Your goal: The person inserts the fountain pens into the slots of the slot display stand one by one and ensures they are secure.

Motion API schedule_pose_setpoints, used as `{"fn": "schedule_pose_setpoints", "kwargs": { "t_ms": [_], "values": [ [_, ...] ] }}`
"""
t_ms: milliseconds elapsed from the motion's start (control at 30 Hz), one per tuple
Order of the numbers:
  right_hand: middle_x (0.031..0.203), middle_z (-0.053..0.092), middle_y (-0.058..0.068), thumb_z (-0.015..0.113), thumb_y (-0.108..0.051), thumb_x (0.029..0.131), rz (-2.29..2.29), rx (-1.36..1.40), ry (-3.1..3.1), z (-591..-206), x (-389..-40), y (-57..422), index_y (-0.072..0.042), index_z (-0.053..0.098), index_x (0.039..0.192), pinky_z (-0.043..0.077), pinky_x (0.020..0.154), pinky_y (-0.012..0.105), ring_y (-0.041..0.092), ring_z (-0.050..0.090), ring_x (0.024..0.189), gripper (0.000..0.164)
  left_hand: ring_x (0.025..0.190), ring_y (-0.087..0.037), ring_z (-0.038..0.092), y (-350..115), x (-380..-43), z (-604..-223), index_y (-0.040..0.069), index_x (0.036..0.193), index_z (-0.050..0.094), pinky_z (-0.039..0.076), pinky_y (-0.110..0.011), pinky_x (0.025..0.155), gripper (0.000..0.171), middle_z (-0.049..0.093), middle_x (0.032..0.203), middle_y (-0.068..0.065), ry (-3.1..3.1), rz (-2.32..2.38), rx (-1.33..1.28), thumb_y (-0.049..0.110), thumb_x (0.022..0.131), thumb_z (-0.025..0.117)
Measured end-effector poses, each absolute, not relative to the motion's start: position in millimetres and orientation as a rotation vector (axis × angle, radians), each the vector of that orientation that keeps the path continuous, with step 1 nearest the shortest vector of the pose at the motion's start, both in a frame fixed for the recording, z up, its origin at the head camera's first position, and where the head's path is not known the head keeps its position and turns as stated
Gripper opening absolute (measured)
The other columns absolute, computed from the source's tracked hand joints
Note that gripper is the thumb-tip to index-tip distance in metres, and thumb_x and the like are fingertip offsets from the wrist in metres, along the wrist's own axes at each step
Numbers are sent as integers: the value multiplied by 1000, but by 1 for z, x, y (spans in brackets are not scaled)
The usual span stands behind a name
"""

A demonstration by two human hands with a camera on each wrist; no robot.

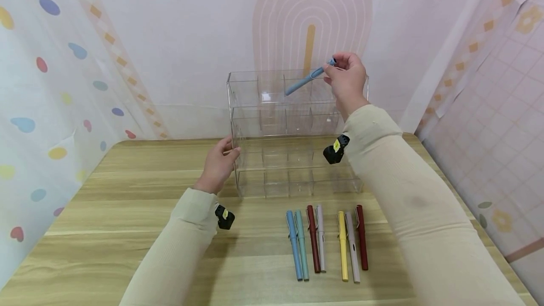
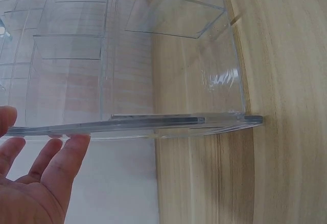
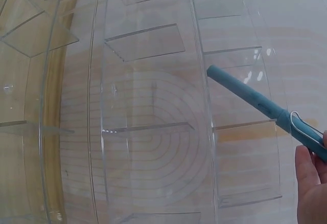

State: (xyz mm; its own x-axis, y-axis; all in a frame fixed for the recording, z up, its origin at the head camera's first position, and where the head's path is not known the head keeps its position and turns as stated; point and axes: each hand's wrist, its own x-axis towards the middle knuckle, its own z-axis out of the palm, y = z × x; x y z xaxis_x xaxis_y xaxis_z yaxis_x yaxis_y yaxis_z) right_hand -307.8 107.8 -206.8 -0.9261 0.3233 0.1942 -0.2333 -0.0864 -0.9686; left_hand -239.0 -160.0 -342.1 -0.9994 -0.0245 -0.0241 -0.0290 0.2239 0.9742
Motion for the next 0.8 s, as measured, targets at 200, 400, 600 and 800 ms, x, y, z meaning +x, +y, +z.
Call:
{"fn": "schedule_pose_setpoints", "kwargs": {
  "t_ms": [200,400,600,800],
  "values": [
    [96,53,-1,64,0,90,2067,-81,-1840,-207,-307,109,-3,55,116,51,87,32,11,54,92,28,127,-35,45,-160,-239,-343,8,152,29,43,-52,99,52,42,140,-22,2460,1956,-50,10,102,45],
    [96,54,-1,64,0,90,2065,-64,-1839,-209,-309,111,-2,54,116,51,88,33,10,54,92,29,126,-35,45,-158,-238,-342,8,151,31,45,-50,97,51,43,140,-23,2477,1932,-49,11,102,45],
    [99,55,0,65,0,89,2070,-65,-1843,-210,-308,115,-3,54,124,51,88,33,11,56,91,37,126,-33,45,-157,-239,-342,9,151,30,44,-50,97,51,42,140,-23,2478,1934,-40,11,102,45],
    [104,55,1,67,-3,89,2077,-83,-1869,-211,-306,119,-5,54,128,51,90,32,12,57,93,42,126,-34,45,-157,-240,-342,9,151,31,44,-50,97,51,43,139,-21,2482,1928,-28,12,102,45]
  ]
}}
